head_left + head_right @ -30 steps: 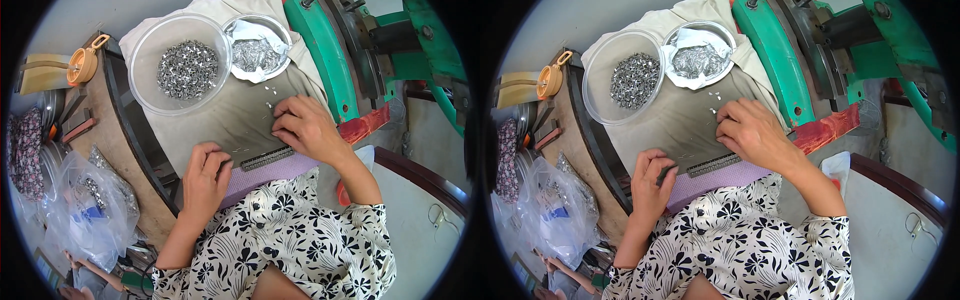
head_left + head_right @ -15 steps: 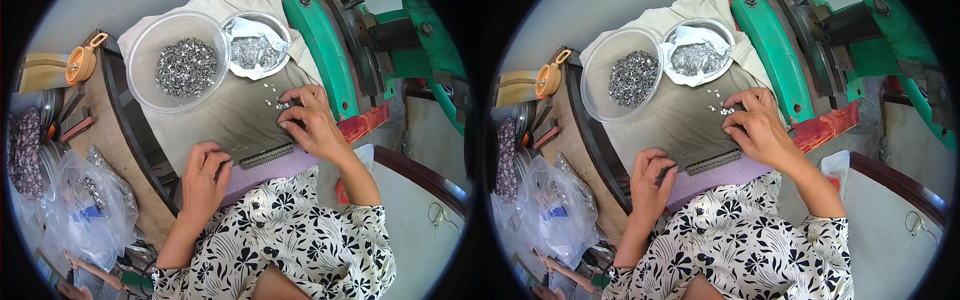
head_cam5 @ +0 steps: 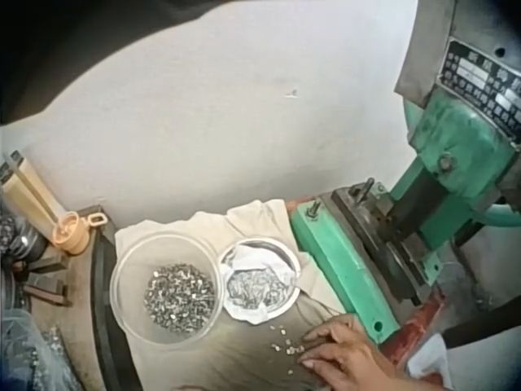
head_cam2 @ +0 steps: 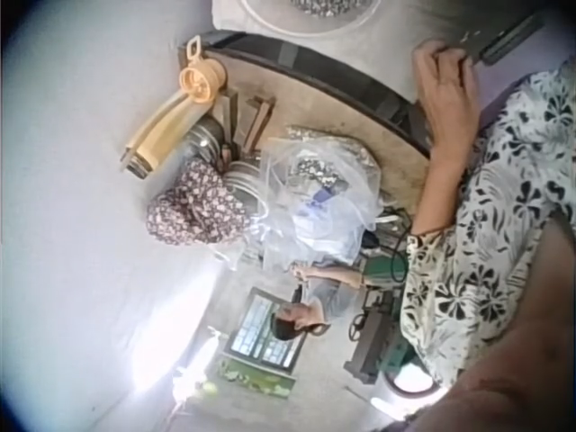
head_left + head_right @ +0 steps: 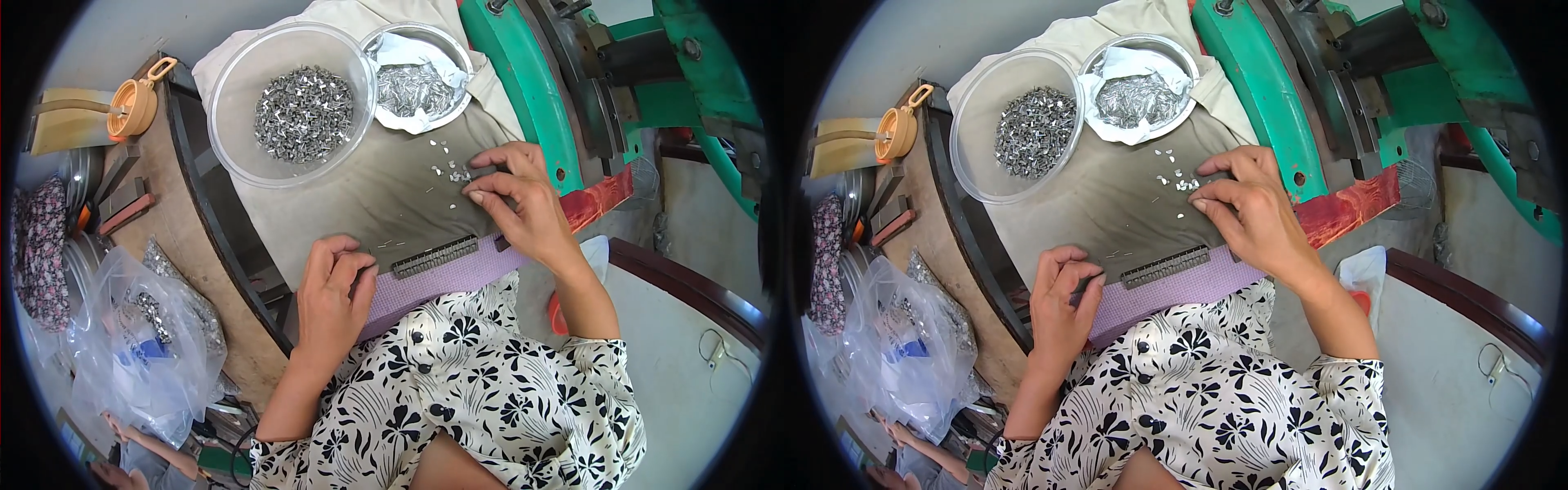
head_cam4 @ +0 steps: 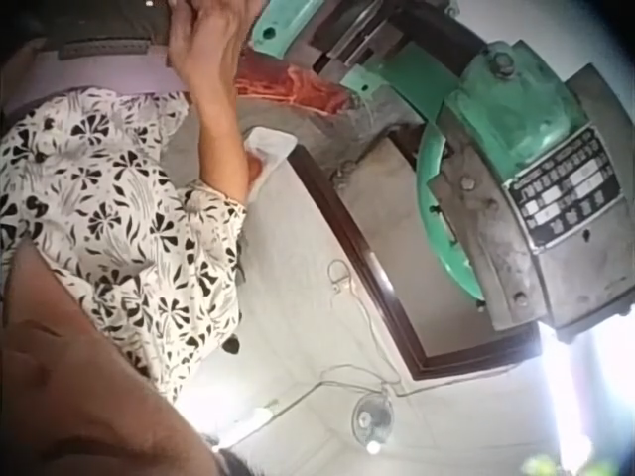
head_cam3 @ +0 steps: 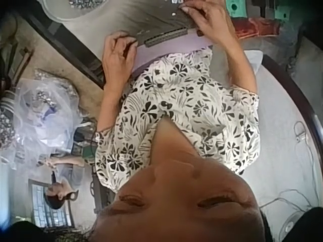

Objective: The recorder is manually placing small metal rivets onto a purple fabric strip and then using a green industrial press machine to secure them.

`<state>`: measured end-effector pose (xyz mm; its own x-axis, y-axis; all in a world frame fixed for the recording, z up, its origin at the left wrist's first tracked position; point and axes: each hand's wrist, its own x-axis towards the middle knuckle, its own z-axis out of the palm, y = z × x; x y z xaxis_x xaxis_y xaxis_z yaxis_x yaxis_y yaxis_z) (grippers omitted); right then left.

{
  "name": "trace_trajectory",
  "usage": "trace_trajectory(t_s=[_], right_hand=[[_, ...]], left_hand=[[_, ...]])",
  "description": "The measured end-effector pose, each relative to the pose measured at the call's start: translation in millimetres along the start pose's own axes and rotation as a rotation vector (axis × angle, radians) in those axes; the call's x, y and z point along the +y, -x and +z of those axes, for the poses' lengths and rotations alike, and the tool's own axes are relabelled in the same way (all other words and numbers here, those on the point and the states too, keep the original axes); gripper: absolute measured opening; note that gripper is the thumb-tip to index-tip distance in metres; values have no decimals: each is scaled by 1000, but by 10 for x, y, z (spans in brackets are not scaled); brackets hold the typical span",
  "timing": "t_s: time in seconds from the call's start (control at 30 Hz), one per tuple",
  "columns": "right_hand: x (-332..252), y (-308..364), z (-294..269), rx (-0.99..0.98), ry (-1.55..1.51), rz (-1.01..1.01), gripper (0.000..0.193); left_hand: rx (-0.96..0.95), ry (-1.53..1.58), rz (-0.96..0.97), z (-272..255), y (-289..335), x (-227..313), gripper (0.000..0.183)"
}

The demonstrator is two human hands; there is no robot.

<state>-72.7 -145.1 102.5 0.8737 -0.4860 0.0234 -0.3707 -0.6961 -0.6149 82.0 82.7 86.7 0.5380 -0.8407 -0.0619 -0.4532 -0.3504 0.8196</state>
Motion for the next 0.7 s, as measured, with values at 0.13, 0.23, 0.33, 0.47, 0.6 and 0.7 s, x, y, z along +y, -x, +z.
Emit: trace_trajectory(t_s=[0.13, 0.23, 0.33, 0.47, 0.6, 0.7], right_hand=[[-89, 34, 37, 96, 95, -31, 12], [-167, 8, 115, 124, 165, -70, 14], [-171, -1, 179, 120, 201, -61, 16], [-149, 34, 132, 93, 190, -73, 15], [-127, 101, 84, 46, 126, -170, 17], [-251, 212, 72, -35, 68, -269, 18]], left_hand=[[0, 0, -8, 1, -8, 7, 15], [-7, 3, -13, 1, -5, 21, 15], [-6, 1, -8, 0, 0, 12, 14], [-2, 3, -5, 1, -1, 12, 14], [2, -2, -5, 7, 0, -3, 14], [9, 5, 3, 16, -5, -3, 15]])
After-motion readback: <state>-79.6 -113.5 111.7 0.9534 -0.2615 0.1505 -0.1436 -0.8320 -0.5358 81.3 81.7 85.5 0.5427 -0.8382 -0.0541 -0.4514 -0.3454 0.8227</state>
